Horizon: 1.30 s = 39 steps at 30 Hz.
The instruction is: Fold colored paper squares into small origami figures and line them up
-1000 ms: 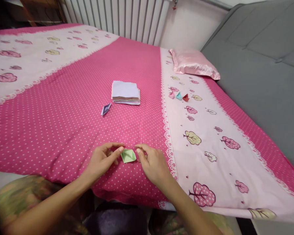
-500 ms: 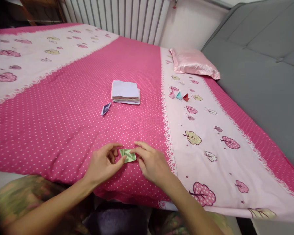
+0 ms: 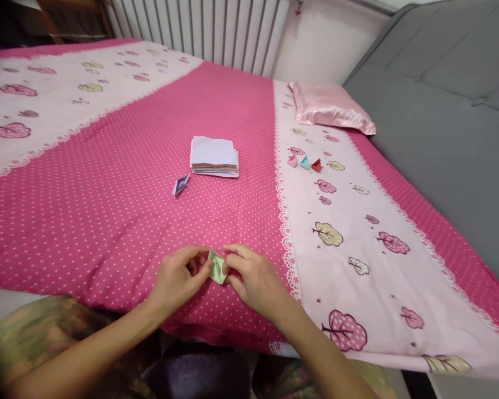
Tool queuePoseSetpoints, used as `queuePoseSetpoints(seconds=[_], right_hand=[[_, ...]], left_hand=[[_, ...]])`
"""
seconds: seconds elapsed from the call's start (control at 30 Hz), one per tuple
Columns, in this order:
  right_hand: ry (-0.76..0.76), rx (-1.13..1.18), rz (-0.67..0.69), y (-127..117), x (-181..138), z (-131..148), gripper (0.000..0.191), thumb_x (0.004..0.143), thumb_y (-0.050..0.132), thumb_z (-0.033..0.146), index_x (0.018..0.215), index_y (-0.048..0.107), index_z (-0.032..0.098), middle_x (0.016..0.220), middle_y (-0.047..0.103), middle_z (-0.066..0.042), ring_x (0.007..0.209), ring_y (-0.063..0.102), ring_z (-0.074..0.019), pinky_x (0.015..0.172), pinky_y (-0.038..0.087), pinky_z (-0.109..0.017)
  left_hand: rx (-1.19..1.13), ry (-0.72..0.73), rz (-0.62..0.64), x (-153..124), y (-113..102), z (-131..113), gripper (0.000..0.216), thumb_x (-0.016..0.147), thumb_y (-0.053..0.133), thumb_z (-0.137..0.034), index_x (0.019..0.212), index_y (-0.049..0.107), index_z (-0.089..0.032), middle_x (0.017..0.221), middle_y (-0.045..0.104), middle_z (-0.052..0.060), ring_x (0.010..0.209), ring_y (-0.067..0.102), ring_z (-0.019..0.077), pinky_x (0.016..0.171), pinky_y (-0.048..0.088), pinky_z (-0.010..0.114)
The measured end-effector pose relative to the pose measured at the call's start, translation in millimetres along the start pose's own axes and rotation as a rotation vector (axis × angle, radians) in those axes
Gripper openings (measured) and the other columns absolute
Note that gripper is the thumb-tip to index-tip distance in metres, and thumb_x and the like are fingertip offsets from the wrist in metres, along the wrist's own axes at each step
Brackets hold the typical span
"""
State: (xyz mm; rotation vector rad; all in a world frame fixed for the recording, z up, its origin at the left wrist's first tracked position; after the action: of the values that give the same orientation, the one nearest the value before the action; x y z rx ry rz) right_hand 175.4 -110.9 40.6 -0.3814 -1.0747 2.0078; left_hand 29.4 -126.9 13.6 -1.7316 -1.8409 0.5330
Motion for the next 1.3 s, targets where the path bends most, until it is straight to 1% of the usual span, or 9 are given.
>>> queuePoseSetpoints(seconds=[0.1, 0.2, 0.37, 0.57, 0.8, 0.9, 1.03, 1.2, 1.3], right_hand=[[-0.019, 0.018, 0.004, 2, 0, 2, 0.017, 0.075, 0.057, 0.006, 0.078, 0.062, 0.021, 0.107, 0.062, -0.006, 0.107, 0.056, -0.0184, 0.089, 0.046, -0.033], [-0.027, 0.015, -0.004, 4, -1, 2, 0.018, 0.076, 0.057, 0.007, 0.080, 0.064, 0.022, 0.109, 0.061, -0.005, 0.105, 0.058, -0.0184, 0.088, 0.047, -0.033], [-0.061, 0.047, -0.017, 8, -1, 4, 0.019, 0.077, 0.057, 0.007, 0.081, 0.066, 0.023, 0.111, 0.061, -0.004, 0.102, 0.059, -0.0169, 0.088, 0.047, -0.030], [-0.076, 0.022, -0.011, 10, -1, 8, 0.019, 0.080, 0.055, 0.008, 0.083, 0.067, 0.022, 0.107, 0.062, -0.004, 0.096, 0.060, -0.0152, 0.084, 0.048, -0.027], [-0.040, -0.077, 0.006, 15, -3, 1, 0.016, 0.079, 0.058, 0.014, 0.083, 0.070, 0.024, 0.113, 0.061, -0.005, 0.098, 0.060, -0.0183, 0.083, 0.049, -0.031], [-0.037, -0.081, 0.002, 15, -3, 1, 0.011, 0.077, 0.064, 0.023, 0.085, 0.071, 0.025, 0.114, 0.061, -0.006, 0.098, 0.060, -0.0196, 0.085, 0.049, -0.032], [-0.005, -0.059, -0.062, 13, -3, 5, 0.015, 0.074, 0.068, 0.037, 0.079, 0.072, 0.023, 0.109, 0.064, -0.008, 0.095, 0.061, -0.0207, 0.085, 0.048, -0.034], [-0.004, -0.032, -0.099, 15, -3, 9, 0.010, 0.078, 0.063, 0.025, 0.073, 0.071, 0.021, 0.106, 0.064, -0.007, 0.097, 0.059, -0.0187, 0.085, 0.048, -0.031], [-0.008, -0.031, -0.103, 16, -3, 8, 0.010, 0.077, 0.065, 0.025, 0.071, 0.071, 0.021, 0.109, 0.063, -0.007, 0.100, 0.057, -0.0195, 0.087, 0.047, -0.032]], left_hand=[[-0.016, -0.008, -0.001, 0, -1, -1, 0.014, 0.078, 0.053, -0.021, 0.085, 0.063, -0.016, 0.067, 0.063, 0.002, 0.057, 0.055, 0.0122, 0.054, 0.041, 0.022], [-0.020, -0.018, 0.000, 0, 0, 1, 0.014, 0.078, 0.053, -0.022, 0.084, 0.064, -0.016, 0.066, 0.063, 0.002, 0.056, 0.055, 0.0121, 0.054, 0.041, 0.022], [-0.046, -0.021, 0.014, 5, 4, 5, 0.027, 0.079, 0.053, -0.024, 0.104, 0.062, -0.018, 0.064, 0.062, -0.001, 0.054, 0.054, 0.0115, 0.054, 0.040, 0.022], [0.056, 0.031, 0.021, 11, 6, 3, 0.020, 0.082, 0.050, -0.025, 0.080, 0.068, -0.017, 0.066, 0.061, 0.002, 0.058, 0.052, 0.0123, 0.055, 0.037, 0.022], [0.120, 0.029, 0.060, 11, 9, 4, 0.022, 0.081, 0.049, -0.020, 0.068, 0.066, -0.017, 0.060, 0.059, 0.001, 0.053, 0.049, 0.0115, 0.053, 0.032, 0.022], [0.130, 0.021, 0.054, 11, 9, 3, 0.020, 0.080, 0.049, -0.021, 0.068, 0.065, -0.017, 0.060, 0.059, 0.001, 0.052, 0.049, 0.0116, 0.053, 0.033, 0.022], [0.131, 0.031, 0.047, 11, 8, 1, 0.019, 0.080, 0.049, -0.020, 0.072, 0.066, -0.017, 0.062, 0.060, 0.002, 0.054, 0.050, 0.0121, 0.053, 0.033, 0.022], [0.152, 0.029, 0.063, 11, 7, 0, 0.022, 0.081, 0.049, -0.020, 0.067, 0.065, -0.016, 0.061, 0.059, 0.002, 0.054, 0.051, 0.0124, 0.055, 0.035, 0.023], [0.140, 0.043, 0.067, 10, 8, 0, 0.026, 0.085, 0.046, -0.023, 0.070, 0.066, -0.017, 0.063, 0.060, 0.003, 0.057, 0.053, 0.0131, 0.057, 0.037, 0.023]])
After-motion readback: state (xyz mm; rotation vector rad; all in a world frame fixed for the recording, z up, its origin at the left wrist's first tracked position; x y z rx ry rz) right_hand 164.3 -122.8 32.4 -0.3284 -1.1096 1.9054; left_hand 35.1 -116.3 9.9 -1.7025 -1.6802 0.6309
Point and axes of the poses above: each hand's wrist, its own x-axis towards the middle knuckle, its own y-axis out of the palm, z = x × y, the point moved 5 cm from there along x, towards the middle knuckle
